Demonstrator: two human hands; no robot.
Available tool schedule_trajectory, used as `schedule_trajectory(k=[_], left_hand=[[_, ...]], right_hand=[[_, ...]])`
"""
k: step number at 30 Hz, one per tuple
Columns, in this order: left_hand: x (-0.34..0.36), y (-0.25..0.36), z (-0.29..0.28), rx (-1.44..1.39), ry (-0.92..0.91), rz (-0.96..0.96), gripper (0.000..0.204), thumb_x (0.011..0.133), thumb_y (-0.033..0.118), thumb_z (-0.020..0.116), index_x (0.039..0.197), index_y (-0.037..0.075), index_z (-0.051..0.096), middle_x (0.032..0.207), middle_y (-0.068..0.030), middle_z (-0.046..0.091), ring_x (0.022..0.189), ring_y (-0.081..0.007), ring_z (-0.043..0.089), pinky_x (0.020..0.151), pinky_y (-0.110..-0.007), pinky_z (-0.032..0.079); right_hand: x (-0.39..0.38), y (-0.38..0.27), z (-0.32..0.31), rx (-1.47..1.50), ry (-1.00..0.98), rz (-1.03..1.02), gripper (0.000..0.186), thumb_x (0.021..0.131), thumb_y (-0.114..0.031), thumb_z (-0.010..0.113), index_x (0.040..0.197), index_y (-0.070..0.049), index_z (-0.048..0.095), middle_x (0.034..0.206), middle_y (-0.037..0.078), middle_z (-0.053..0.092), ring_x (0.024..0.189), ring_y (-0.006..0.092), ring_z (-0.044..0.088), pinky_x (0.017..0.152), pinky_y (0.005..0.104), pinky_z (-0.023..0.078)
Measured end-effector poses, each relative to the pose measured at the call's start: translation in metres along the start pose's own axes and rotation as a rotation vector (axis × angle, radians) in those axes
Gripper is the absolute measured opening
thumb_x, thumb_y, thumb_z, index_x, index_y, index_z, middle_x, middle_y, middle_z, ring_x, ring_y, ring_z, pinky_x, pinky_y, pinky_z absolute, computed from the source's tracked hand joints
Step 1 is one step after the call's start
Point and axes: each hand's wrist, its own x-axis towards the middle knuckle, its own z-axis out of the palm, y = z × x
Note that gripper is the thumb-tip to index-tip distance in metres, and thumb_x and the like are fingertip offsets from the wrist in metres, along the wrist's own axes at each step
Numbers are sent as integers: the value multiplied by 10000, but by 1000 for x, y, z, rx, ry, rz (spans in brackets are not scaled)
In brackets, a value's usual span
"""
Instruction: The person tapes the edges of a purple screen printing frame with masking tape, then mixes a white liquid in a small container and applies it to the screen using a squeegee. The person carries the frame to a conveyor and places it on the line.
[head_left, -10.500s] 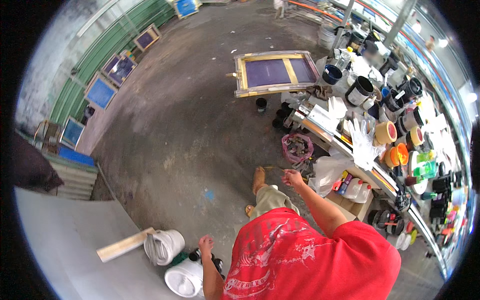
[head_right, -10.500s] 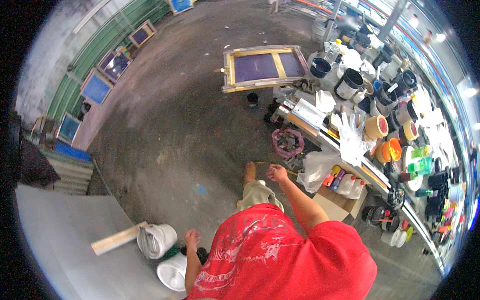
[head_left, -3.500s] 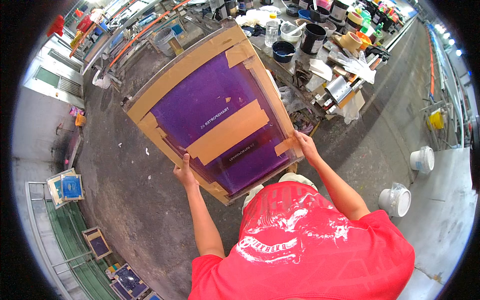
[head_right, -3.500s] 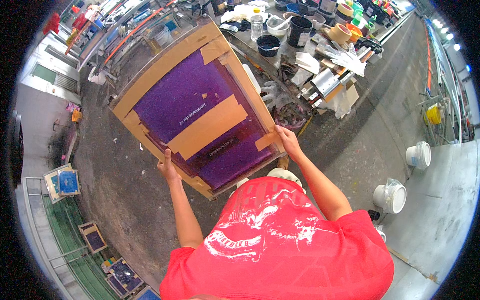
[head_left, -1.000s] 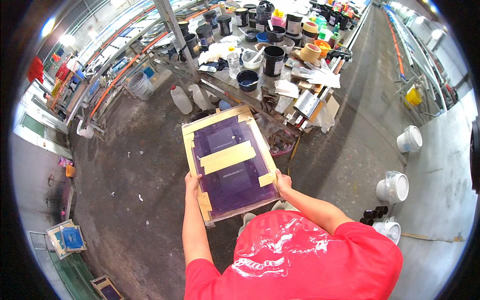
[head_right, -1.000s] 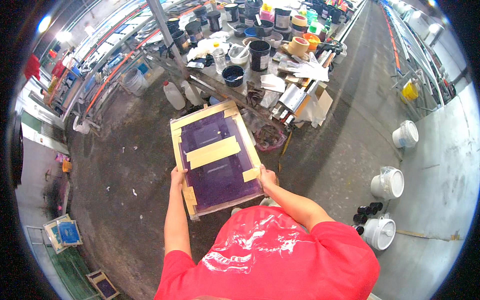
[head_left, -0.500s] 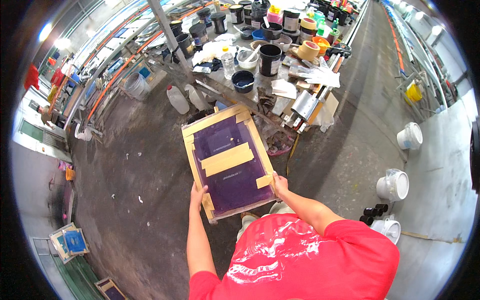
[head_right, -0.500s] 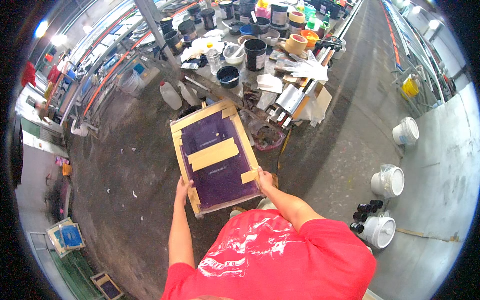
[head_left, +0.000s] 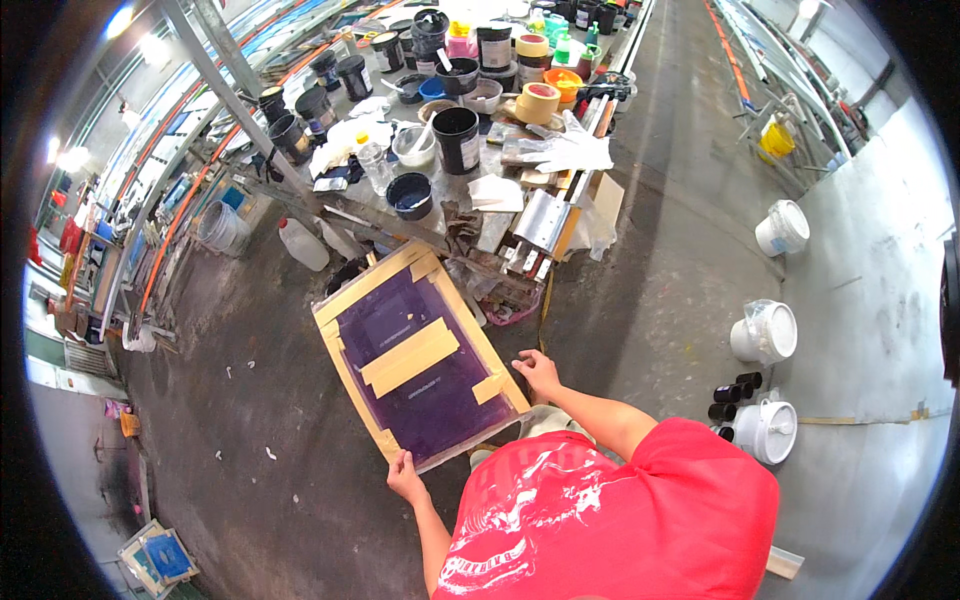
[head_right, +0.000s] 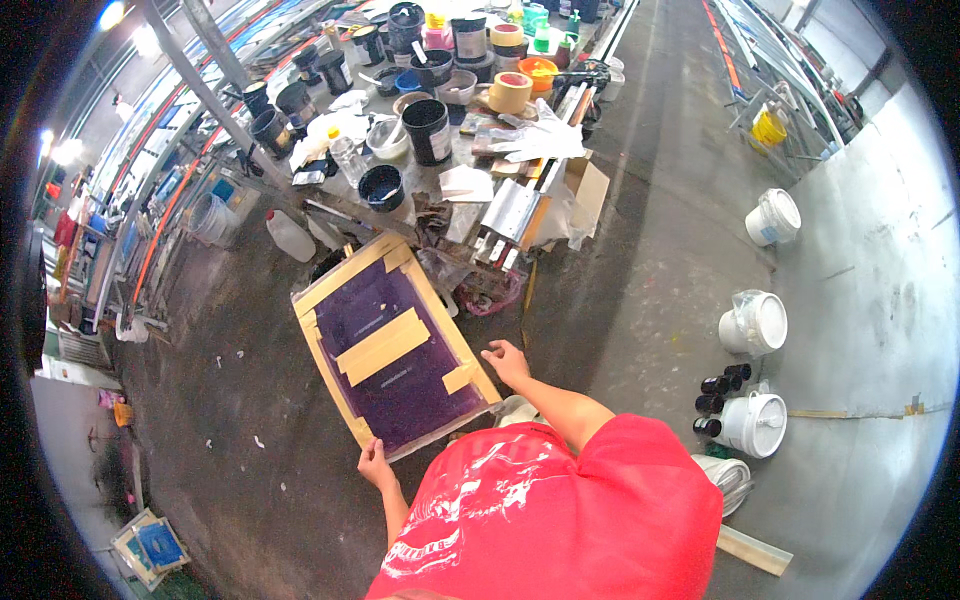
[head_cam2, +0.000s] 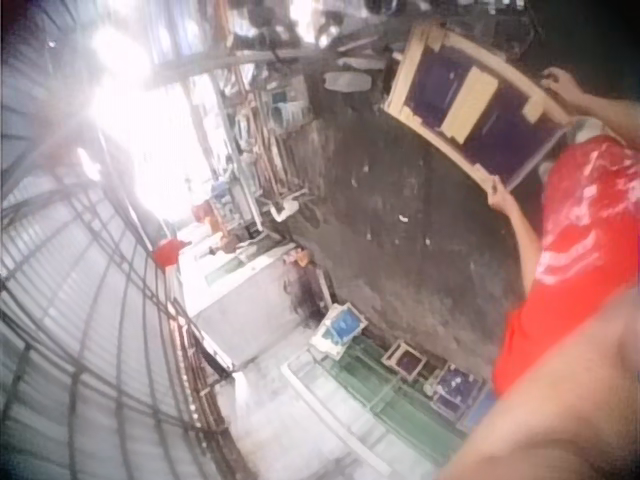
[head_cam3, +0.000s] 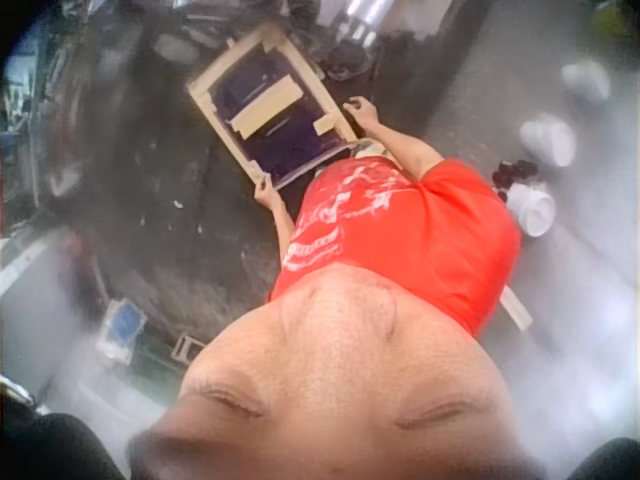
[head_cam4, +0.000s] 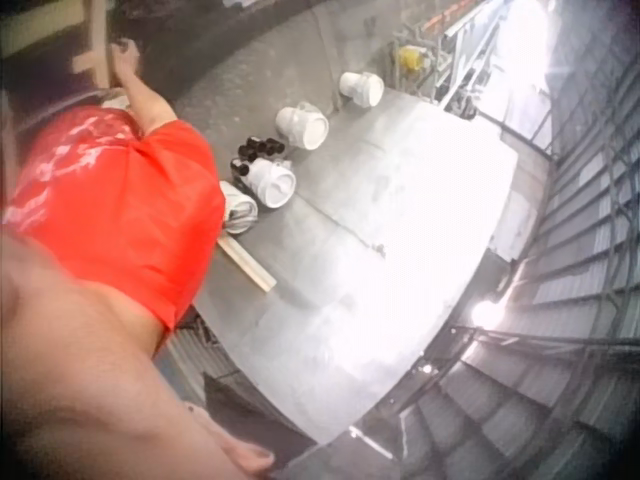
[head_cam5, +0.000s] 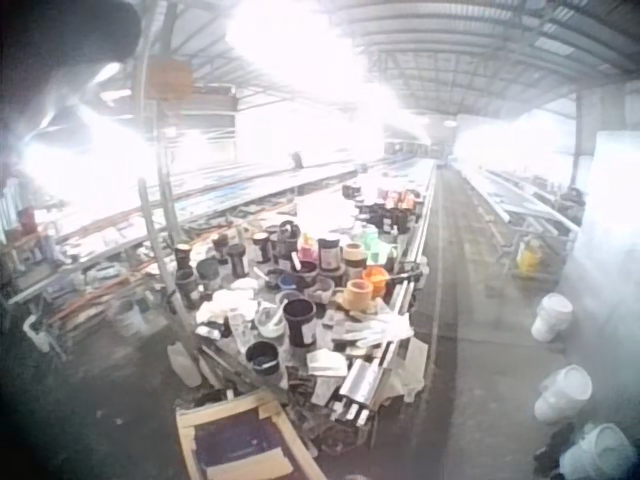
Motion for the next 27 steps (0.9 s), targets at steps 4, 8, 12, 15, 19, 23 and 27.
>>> schedule_trajectory(k=[4, 8, 12, 15, 19, 23, 27], left_hand=[[-3, -5, 3, -13, 65, 67, 181, 809, -35, 679, 989, -59, 680, 1082, -130, 663, 960, -214, 647, 849, -333, 533], [-7, 11, 16, 25, 136, -37, 310, 815, -125, 536, 1107, -60, 616, 1218, -145, 580, 1003, -231, 637, 834, -346, 543], [-9, 7, 27, -98, 172, -104, 473, 813, -167, 413, 1268, -58, 482, 1202, -142, 586, 1077, -256, 620, 881, -366, 526], [-17, 1, 37, -104, 249, -74, 375, 817, -156, 408, 1134, -48, 577, 1231, -160, 571, 1143, -266, 587, 952, -371, 487], [-31, 3, 40, 143, 275, 6, 301, 820, -131, 432, 992, -18, 651, 1267, -167, 542, 1178, -274, 561, 976, -362, 459], [-46, 13, 42, 177, 350, 4, 291, 807, -128, 448, 963, -10, 663, 1271, -166, 536, 1182, -286, 550, 994, -365, 442], [-69, 18, 38, 9, 443, -107, 327, 793, -150, 450, 1016, -17, 647, 1289, -123, 523, 1138, -275, 577, 877, -354, 504]], right_hand=[[30, -8, -46, 65, 76, -8, 234, 784, -253, 763, 877, -40, 734, 809, 92, 725, 722, 168, 678, 688, 318, 523], [61, -5, -91, 360, 283, 51, 239, 785, -239, 790, 804, -18, 702, 718, 55, 695, 633, 101, 605, 612, 278, 489], [100, -6, -135, 405, 506, 99, 364, 853, -336, 750, 683, -55, 591, 595, 2, 569, 528, 86, 495, 512, 267, 390], [127, -30, -166, 465, 590, 89, 419, 932, -367, 641, 652, -74, 533, 570, 2, 530, 501, 92, 481, 496, 268, 381], [166, -78, -195, 486, 667, -49, 447, 991, -358, 545, 644, -84, 477, 558, 0, 493, 494, 95, 466, 496, 269, 381], [211, -111, -206, 596, 679, -214, 408, 1020, -351, 481, 710, -86, 465, 599, -11, 464, 534, 88, 469, 531, 255, 394], [225, -178, -188, 737, 527, -378, 218, 1026, -254, 472, 911, -71, 497, 715, -5, 503, 656, 88, 512, 591, 245, 422]])
